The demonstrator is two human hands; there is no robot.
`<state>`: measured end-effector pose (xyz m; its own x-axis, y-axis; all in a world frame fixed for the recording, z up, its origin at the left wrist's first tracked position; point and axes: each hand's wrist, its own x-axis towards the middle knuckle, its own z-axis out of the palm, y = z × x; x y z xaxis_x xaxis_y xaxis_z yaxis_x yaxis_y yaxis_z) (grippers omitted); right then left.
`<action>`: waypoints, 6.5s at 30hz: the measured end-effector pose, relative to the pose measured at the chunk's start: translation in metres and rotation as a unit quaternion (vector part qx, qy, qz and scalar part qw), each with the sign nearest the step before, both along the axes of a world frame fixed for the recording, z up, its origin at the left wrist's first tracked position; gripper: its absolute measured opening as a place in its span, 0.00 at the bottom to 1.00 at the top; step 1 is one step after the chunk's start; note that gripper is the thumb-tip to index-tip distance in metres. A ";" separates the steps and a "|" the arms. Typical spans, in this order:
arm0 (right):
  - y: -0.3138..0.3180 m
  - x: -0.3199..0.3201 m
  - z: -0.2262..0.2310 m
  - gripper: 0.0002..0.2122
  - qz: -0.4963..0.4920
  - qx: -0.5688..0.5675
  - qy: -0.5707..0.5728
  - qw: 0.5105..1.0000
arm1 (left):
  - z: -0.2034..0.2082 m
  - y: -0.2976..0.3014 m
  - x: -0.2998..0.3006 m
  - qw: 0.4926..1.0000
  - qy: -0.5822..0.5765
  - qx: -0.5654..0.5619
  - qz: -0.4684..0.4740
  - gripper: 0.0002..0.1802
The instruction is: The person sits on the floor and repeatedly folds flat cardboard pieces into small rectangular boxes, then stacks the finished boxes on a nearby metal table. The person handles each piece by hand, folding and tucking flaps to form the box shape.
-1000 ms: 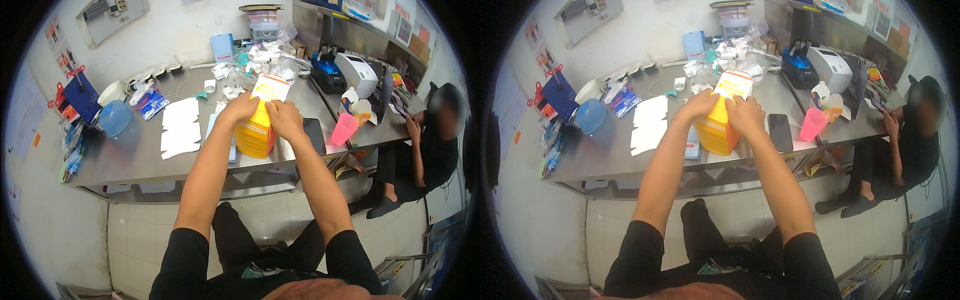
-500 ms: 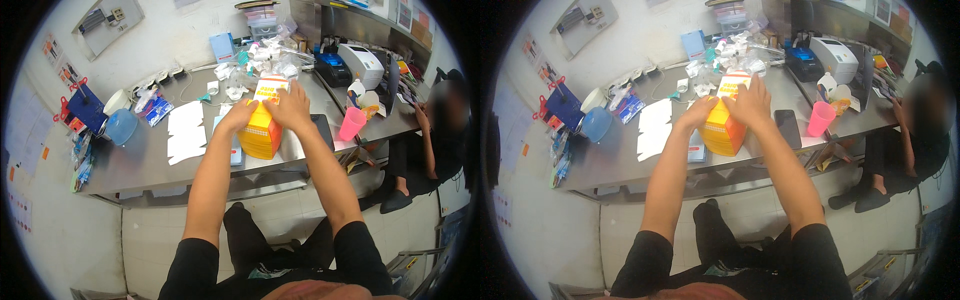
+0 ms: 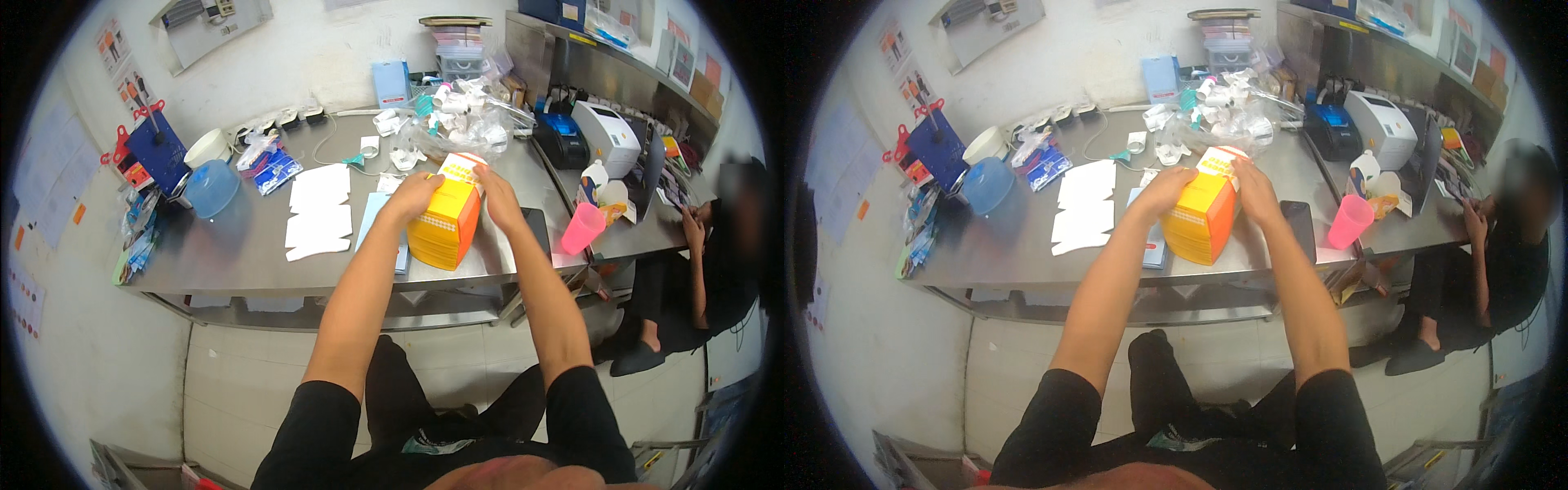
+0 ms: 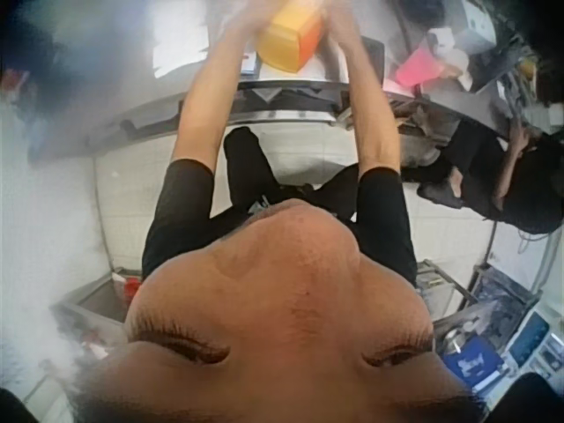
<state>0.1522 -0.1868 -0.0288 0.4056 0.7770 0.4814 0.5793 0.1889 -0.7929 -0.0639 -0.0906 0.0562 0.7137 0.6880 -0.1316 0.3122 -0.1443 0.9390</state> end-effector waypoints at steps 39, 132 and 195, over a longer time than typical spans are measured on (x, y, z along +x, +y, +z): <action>-0.196 -0.188 -0.022 0.30 0.201 0.041 0.419 0.885 | -0.047 -0.136 -0.318 0.793 -0.296 0.192 0.497 0.17; -0.597 -0.262 -0.135 0.10 -0.273 0.073 0.427 0.859 | -0.236 -0.467 -0.124 0.922 -0.263 -0.076 -0.274 0.09; -0.510 -0.258 -0.079 0.22 -0.061 -0.095 0.423 0.899 | -0.140 -0.361 -0.162 0.801 -0.126 -0.473 -0.344 0.34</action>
